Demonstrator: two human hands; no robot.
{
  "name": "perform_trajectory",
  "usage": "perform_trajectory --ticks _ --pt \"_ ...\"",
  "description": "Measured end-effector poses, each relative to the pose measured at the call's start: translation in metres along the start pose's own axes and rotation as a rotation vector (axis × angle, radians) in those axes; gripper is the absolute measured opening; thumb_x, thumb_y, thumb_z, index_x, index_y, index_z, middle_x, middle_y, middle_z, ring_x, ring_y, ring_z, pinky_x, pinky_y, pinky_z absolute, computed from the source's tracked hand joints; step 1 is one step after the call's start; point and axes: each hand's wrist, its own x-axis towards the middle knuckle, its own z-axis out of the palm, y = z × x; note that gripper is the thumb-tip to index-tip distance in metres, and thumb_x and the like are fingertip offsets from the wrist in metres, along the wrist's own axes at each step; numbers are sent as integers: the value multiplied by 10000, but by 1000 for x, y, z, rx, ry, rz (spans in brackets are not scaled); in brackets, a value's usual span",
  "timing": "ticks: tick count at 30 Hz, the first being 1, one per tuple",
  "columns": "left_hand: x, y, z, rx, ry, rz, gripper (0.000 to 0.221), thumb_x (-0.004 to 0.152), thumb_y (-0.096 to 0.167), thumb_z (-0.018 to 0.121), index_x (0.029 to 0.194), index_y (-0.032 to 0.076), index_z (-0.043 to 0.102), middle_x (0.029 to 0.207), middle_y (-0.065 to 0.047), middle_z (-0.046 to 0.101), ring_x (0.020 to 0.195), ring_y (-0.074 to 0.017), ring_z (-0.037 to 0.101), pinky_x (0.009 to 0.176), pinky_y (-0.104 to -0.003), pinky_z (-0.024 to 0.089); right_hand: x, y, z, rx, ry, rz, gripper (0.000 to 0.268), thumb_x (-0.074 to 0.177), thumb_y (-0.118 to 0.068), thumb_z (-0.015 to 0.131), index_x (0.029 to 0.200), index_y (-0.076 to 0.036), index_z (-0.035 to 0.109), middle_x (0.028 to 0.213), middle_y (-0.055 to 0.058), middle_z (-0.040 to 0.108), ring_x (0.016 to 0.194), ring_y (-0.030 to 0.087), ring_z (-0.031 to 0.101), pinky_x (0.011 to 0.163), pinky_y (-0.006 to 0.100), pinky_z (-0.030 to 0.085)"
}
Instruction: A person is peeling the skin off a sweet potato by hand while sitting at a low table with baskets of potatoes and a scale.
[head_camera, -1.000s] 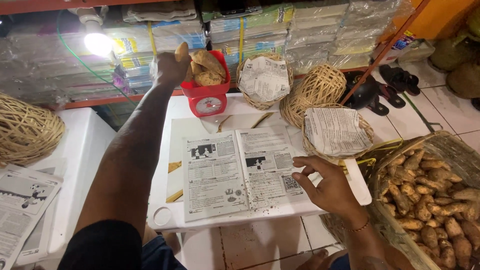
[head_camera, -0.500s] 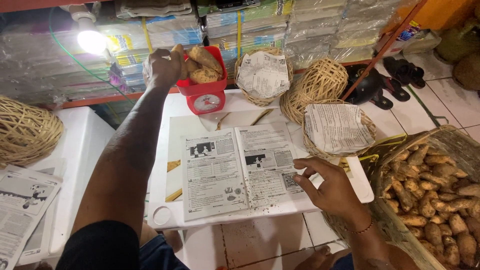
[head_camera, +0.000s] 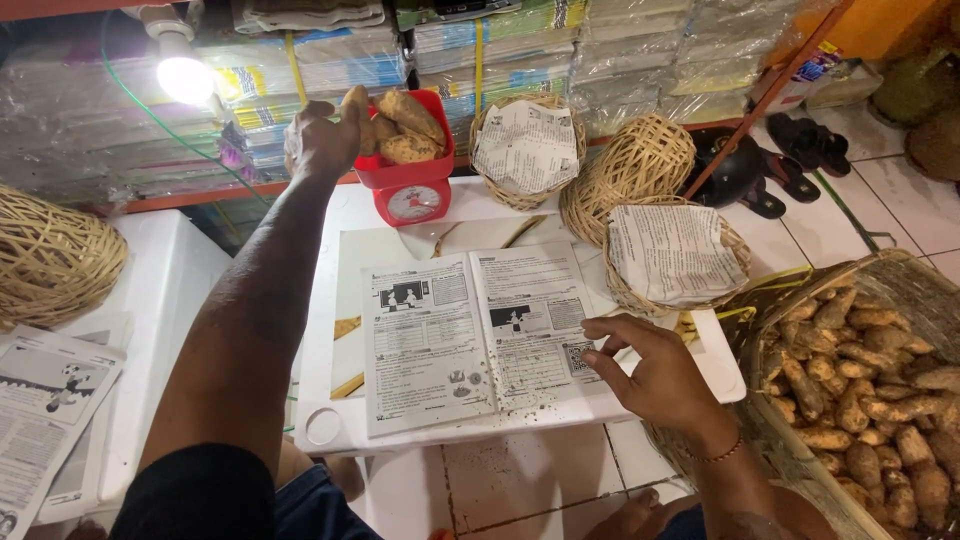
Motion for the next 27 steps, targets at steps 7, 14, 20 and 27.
perform_trajectory --ticks 7,14,20,27 --pt "-9 2 -10 -1 -13 4 613 932 680 487 1320 219 604 1372 -95 577 1286 -297 487 1022 -471 400 -1 -4 -6 30 12 -2 384 868 -217 768 1234 -121 711 1055 -6 785 729 86 726 438 252 538" --pt "-17 2 -19 -6 -21 8 708 971 690 344 1376 160 579 1375 -167 567 1269 -338 495 1016 -497 394 -3 -10 -10 30 16 20 360 873 -229 764 1216 -132 711 1088 -9 782 742 97 710 496 260 552" --pt "-35 7 -27 -73 -8 36 703 971 681 329 1379 170 586 1397 -153 557 1269 -327 487 1014 -502 380 -8 -5 -11 38 33 1 371 905 -213 744 1263 -133 688 1160 -8 771 827 124 733 790 309 589" --pt "-44 9 -32 -124 5 25 699 972 669 332 1404 166 551 1392 -132 549 1272 -304 470 1014 -498 374 -11 -4 -15 33 20 -18 406 908 -225 746 1297 -142 666 1205 -2 764 818 120 750 767 321 615"
